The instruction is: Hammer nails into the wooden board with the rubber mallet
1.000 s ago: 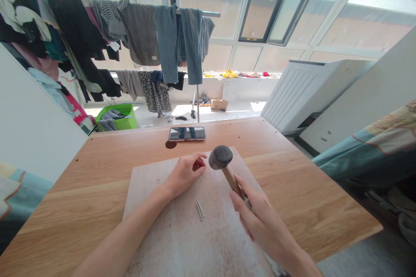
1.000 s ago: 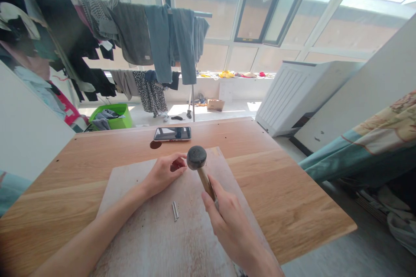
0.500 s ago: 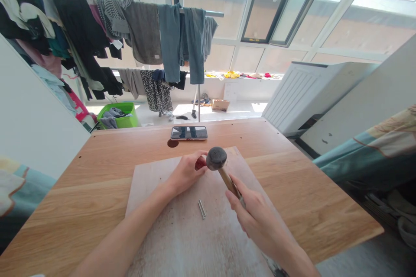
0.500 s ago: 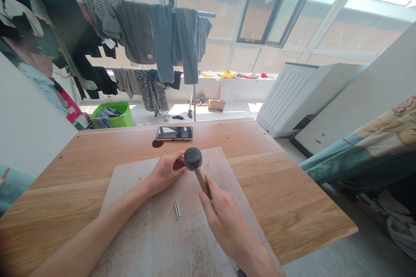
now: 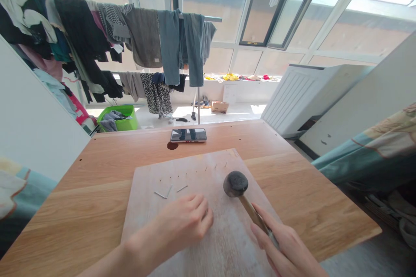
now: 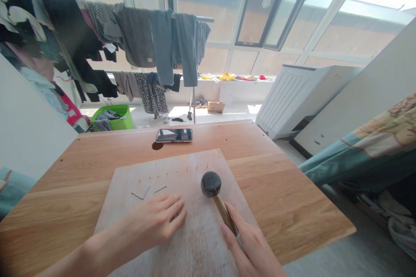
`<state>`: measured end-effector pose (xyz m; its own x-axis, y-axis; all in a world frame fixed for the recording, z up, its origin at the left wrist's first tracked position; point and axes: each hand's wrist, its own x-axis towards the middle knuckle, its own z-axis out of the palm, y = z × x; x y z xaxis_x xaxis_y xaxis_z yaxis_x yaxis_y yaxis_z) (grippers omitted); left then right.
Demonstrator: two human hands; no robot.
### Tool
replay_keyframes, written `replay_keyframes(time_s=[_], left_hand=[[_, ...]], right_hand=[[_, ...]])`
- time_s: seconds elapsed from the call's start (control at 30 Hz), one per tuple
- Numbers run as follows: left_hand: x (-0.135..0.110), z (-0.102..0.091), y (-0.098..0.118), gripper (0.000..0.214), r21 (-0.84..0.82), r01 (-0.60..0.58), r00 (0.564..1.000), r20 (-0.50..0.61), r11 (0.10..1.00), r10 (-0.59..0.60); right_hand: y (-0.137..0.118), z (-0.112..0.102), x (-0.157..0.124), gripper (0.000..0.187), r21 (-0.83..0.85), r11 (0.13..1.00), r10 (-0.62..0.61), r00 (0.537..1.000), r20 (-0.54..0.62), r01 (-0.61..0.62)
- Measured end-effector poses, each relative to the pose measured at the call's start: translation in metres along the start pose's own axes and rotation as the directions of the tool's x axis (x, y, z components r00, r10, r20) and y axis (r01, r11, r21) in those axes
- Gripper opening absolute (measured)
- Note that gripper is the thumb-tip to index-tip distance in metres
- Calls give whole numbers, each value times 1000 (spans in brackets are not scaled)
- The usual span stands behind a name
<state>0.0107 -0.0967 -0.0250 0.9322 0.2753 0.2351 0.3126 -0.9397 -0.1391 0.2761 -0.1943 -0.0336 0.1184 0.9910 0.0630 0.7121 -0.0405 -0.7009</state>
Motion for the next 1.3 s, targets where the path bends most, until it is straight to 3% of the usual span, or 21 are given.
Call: replay_keyframes(time_s=[0.13, 0.27, 0.43, 0.53, 0.6, 0.7, 0.77, 0.8, 0.9, 1.07, 1.2, 1.3], left_hand=[[-5, 18, 15, 15, 122, -95, 990, -93, 988, 106], [2, 10, 10, 10, 110, -117, 988, -84, 987, 127], [7, -16, 0, 9, -43, -53, 998, 17, 998, 54], [6, -16, -12, 18, -242, 98, 995, 49, 965, -89], [7, -6, -25, 25, -427, 246, 960, -15, 870, -279], [12, 16, -50, 18, -690, 379, 801, -90, 617, -592], [15, 29, -63, 12, -765, 423, 714, -48, 486, -698], [16, 33, -68, 11, -778, 443, 692, -18, 445, -721], [15, 42, -73, 11, -781, 470, 686, 31, 411, -727], [12, 46, -71, 9, -782, 465, 685, 22, 414, -728], [12, 44, -71, 10, -789, 466, 674, 24, 400, -738], [12, 43, -70, 10, -798, 465, 665, 29, 383, -746]], right_hand=[[8, -1, -7, 48, -38, 999, -29, 999, 39, 31], [9, 2, -8, 49, -29, 997, -73, 996, 54, 75], [12, 4, -2, 49, -9, 997, -80, 993, 88, 82], [12, 4, -3, 49, 3, 998, -63, 993, 102, 63], [9, 4, -6, 50, 5, 1000, -28, 997, 76, 27], [3, 4, -10, 51, 11, 1000, 13, 999, 45, -14], [1, 5, -10, 52, 10, 1000, 28, 999, 47, -29], [0, 6, -10, 52, 8, 999, 36, 998, 50, -37], [1, 7, -10, 54, 0, 998, 69, 996, 54, -69], [-2, 9, -7, 58, 30, 994, 104, 994, 43, -106], [-20, 14, 5, 63, 142, 967, 187, 966, 179, -213], [-42, 17, 21, 62, 238, 943, 162, 947, 276, -231]])
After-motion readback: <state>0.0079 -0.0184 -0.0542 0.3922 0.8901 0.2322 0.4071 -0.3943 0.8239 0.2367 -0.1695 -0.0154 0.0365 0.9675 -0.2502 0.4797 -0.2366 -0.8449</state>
